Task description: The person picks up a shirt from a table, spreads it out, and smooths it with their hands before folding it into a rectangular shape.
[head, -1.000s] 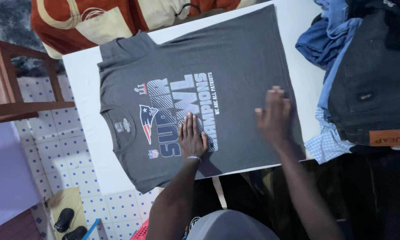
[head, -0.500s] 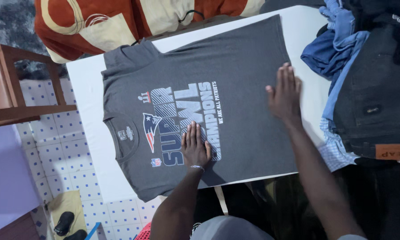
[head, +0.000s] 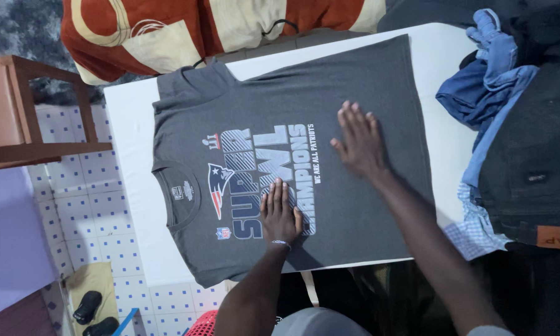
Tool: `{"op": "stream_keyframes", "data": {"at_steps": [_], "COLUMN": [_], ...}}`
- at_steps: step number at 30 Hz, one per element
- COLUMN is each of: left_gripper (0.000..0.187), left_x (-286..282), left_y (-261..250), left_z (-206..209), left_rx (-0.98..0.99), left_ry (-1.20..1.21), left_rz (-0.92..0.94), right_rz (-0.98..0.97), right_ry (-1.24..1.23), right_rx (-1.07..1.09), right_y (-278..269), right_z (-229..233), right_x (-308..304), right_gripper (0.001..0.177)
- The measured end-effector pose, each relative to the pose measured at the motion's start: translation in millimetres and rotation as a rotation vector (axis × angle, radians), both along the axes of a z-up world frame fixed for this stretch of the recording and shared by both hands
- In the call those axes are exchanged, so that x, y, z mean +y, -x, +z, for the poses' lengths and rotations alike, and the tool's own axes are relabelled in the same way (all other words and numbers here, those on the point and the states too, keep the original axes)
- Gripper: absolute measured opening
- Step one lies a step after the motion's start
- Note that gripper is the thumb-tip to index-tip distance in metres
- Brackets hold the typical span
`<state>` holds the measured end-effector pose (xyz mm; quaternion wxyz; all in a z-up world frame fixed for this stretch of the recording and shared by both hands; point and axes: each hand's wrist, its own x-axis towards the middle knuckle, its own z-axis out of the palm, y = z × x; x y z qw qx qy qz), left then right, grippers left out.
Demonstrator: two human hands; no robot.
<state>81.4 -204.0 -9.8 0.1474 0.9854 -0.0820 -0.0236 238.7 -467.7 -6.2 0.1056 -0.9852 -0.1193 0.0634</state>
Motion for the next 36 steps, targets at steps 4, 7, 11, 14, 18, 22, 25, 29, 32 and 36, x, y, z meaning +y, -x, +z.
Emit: {"op": "stream_keyframes", "data": {"at_steps": [4, 7, 11, 14, 18, 22, 25, 29, 32, 36], "left_gripper": [0.07, 0.071, 0.072, 0.073, 0.073, 0.074, 0.073, 0.075, 0.075, 0.075], "left_x": [-0.5, -0.1, -0.3, -1.4, -0.1, 0.1, 0.8, 0.6, 0.9, -0.2], "left_y": [-2.2, 0.7, -0.6, -2.4, -1.7, -2.0, -1.7, -1.4, 0.4, -0.3], "left_z": [-0.8, -1.2, 0.6, 1.6, 2.4, 4.0, 4.3, 1.1, -0.2, -4.3], "left_rx": [-0.014, 0.015, 0.047, 0.067, 0.067, 0.071, 0.062, 0.074, 0.081, 0.115], "left_ry": [0.002, 0.007, -0.003, -0.001, -0.001, 0.028, 0.031, 0.027, 0.023, -0.013], "left_rz": [-0.001, 0.003, 0.006, 0.005, 0.003, 0.016, 0.018, 0.016, 0.017, 0.013], "right_rz": [-0.126, -0.237, -0.237, -0.078, -0.065, -0.201, -0.242, -0.077, 0.097, 0.036], "right_ry": [0.03, -0.039, -0.039, -0.02, -0.017, -0.025, -0.024, 0.124, 0.065, 0.048], "right_rx": [0.0, 0.023, -0.008, 0.026, 0.075, 0.053, 0.051, 0.056, 0.051, 0.063], "right_y": [-36.1, -63.6, -78.5, -69.5, -83.2, -114.0, -128.9, -102.1, -84.4, -95.6], "right_z": [0.5, 2.1, 1.1, -3.3, -7.4, -0.5, 4.9, 12.6, 9.8, -0.4], "right_x": [-47.0, -79.8, -83.7, -55.6, -46.8, -81.5, -83.4, -43.1, -9.3, -12.9], "right_gripper": [0.077, 0.075, 0.071, 0.074, 0.079, 0.076, 0.076, 0.075, 0.075, 0.076]}}
